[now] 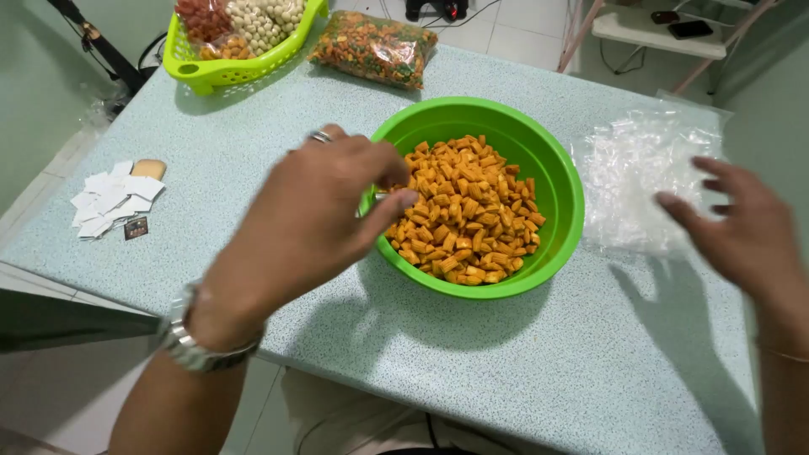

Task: A person is sitting at a table, opening small plastic bags and filling them with orange snacks from a large green bowl using their hands and a metal scoop.

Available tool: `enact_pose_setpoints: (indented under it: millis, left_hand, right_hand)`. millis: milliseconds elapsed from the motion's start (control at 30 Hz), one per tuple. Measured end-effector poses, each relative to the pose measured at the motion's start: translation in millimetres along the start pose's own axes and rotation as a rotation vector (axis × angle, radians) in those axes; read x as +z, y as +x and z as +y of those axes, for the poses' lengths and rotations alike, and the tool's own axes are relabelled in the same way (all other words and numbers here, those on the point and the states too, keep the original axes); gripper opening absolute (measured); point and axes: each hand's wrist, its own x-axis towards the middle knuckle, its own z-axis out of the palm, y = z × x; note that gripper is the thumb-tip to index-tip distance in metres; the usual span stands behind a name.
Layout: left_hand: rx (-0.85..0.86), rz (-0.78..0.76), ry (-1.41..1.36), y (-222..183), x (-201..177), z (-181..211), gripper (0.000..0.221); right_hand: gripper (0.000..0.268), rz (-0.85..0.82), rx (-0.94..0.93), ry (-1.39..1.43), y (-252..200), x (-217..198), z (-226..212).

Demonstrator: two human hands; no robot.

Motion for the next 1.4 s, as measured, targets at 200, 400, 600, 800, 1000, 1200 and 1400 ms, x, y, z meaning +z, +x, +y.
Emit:
enact_pose_setpoints:
  millis: [200, 400, 600, 800, 1000, 1200, 1400]
  left_hand:
    - [-0.072, -0.314, 0.303, 32.2, 60.7, -14.0, 0.009]
    - [-0.05, -0.272, 0.318, 36.3, 59.0, -16.4, 0.012]
    - [0.042, 0.05, -0.455, 58.0, 56.4, 53.5, 0.044]
    - [-0.099, 0.176, -0.714, 69.9, 55.5, 73.4, 0.041]
    - [-0.167, 0.153, -0.789, 69.7, 64.1, 46.9, 0.018]
    - [-0.188, 0.246, -0.854, 78.4, 85.9, 23.9, 0.012]
    - [-0.017, 0.162, -0.698, 70.9, 85.3, 31.7, 0.012]
  right_hand:
    - [0.024, 0.083, -0.132, 0.003, 12.9, 55.5, 34.0]
    - [0.015, 0.404, -0.504, 0.209, 15.3, 9.9, 28.2]
    - [0.021, 0.333, -0.564, 0.397, -11.3, -12.1, -68.3]
    - [0.013, 0.225, -0.696, 0.448, -36.4, 0.8, -125.1]
    - [0.019, -0.095, -0.541, 0.552, -28.1, 5.2, -122.5]
    - [0.015, -0.029, -0.492, 0.723, -21.5, 15.8, -124.3]
    - [0.021, 0.016, -0.281, 1.045, -20.9, 42.8, -126.5]
